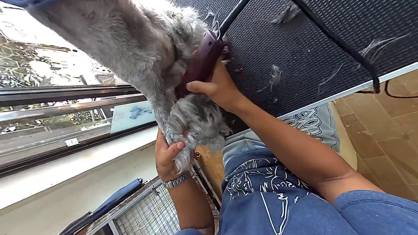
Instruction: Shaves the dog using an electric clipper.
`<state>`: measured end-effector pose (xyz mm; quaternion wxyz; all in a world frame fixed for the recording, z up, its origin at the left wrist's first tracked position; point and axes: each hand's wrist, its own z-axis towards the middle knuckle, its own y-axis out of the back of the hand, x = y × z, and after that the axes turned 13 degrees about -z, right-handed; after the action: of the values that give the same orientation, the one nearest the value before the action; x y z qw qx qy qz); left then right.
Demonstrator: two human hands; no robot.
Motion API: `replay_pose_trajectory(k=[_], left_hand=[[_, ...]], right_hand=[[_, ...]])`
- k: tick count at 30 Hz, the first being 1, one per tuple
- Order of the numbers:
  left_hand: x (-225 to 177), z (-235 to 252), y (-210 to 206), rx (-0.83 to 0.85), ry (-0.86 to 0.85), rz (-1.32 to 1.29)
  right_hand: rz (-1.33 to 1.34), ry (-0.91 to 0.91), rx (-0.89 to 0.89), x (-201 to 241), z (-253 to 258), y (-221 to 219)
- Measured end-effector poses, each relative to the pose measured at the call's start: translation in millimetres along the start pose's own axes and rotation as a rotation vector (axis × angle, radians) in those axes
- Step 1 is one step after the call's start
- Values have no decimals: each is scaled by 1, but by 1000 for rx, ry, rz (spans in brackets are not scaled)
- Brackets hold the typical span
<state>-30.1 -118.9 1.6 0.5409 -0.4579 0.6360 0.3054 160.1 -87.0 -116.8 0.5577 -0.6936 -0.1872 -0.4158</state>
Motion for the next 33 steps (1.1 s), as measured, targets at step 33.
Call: replay_pose_trajectory(k=[33], left_hand=[[-16,-6,-26,-9,-71,-225]], right_hand=[[125,286,-412,-20,-29,-29]])
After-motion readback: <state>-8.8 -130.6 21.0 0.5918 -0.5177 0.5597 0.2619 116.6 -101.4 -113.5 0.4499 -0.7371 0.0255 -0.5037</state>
